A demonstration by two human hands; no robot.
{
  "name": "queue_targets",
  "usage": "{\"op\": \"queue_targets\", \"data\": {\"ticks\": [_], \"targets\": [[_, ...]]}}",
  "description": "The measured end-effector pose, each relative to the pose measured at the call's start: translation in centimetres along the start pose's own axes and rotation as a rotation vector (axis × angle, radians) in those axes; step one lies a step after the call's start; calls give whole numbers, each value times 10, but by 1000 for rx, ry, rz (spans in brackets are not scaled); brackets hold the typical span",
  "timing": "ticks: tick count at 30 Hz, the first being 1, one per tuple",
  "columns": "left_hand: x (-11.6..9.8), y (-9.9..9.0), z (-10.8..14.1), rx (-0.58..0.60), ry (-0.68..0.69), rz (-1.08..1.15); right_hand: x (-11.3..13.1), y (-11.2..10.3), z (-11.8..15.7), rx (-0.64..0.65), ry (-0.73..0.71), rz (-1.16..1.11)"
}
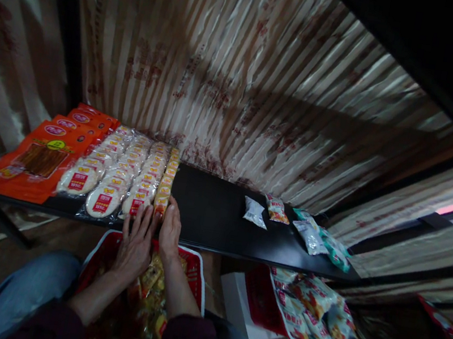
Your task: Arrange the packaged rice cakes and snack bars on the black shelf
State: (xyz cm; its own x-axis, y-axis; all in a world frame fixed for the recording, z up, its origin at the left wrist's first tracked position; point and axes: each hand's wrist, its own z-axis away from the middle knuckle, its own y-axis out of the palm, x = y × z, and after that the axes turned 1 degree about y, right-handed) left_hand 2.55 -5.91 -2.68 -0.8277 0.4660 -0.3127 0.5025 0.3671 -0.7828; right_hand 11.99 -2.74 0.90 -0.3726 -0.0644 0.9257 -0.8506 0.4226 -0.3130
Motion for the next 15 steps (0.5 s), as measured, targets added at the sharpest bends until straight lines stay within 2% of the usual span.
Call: {"op": "queue_targets", "data": {"ticks": [4, 15], "targets": [[2, 3, 0, 17, 9, -25, 5, 5, 0, 21, 23, 10], [4, 7, -3, 63, 27, -71, 8, 13, 2, -35, -18, 205]]}}
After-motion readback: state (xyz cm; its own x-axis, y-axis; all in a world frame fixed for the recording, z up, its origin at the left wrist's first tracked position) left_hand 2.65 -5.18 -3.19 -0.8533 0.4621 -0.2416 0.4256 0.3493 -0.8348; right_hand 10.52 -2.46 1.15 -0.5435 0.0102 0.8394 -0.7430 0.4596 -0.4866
